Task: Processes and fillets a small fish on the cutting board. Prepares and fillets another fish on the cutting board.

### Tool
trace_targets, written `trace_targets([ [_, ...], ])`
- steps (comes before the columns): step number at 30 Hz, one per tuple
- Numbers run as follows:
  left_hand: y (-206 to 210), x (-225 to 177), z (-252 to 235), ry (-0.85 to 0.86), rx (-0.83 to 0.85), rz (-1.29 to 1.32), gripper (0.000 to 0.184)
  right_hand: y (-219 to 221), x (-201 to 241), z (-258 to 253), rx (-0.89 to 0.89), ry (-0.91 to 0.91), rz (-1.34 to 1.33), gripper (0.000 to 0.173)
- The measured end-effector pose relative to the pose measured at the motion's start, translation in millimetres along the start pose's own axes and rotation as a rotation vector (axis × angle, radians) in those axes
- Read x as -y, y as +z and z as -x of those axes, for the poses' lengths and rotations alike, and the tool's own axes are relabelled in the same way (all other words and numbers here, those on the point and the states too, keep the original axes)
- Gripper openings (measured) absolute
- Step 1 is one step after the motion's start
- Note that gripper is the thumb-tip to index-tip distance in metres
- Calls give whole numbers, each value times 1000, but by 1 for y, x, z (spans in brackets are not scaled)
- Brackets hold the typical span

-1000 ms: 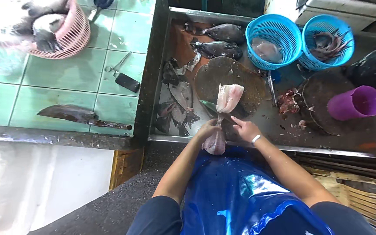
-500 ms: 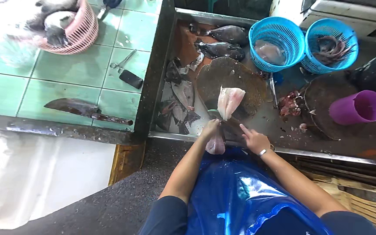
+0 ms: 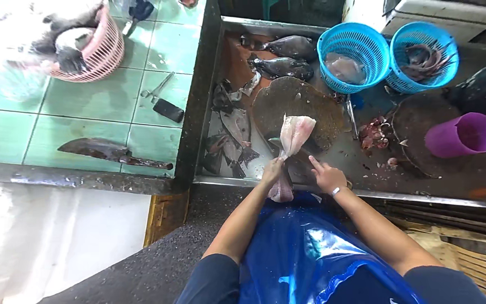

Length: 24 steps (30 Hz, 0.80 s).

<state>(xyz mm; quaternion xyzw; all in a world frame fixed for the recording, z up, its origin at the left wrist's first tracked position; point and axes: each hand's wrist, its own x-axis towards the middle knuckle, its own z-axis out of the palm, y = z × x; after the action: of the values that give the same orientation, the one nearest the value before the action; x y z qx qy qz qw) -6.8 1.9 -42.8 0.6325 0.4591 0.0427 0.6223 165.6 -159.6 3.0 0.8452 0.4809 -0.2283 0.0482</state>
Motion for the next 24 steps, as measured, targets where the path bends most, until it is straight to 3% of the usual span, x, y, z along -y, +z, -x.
trace_targets([
  [3,7,-2,7,68,-1,-63,47,-4,21,-21,-48,-17,-10,52],
  [5,2,-12,10,59,41,-10,44,-27,29,-31,19,-30,-167,49],
  [8,-14,-40,7,-119,143,189,38,-59,13,-51,200,0,-612,43],
  [11,-23,-68,-1,-267,246,278,52,-69,2,-59,293,67,-844,41],
  [15,-2,-57,-3,-207,91,88,56,-70,16,-43,155,-55,-391,44],
  [18,-4,-29,-4,-191,-1,63,56,-25,5,-16,-36,-75,-177,47],
  [20,-7,-25,3,-187,-14,2,58,-6,-6,1,-20,-38,-96,50],
  [24,10,-13,25,-67,-7,-181,70,-8,4,2,43,-1,-38,52],
])
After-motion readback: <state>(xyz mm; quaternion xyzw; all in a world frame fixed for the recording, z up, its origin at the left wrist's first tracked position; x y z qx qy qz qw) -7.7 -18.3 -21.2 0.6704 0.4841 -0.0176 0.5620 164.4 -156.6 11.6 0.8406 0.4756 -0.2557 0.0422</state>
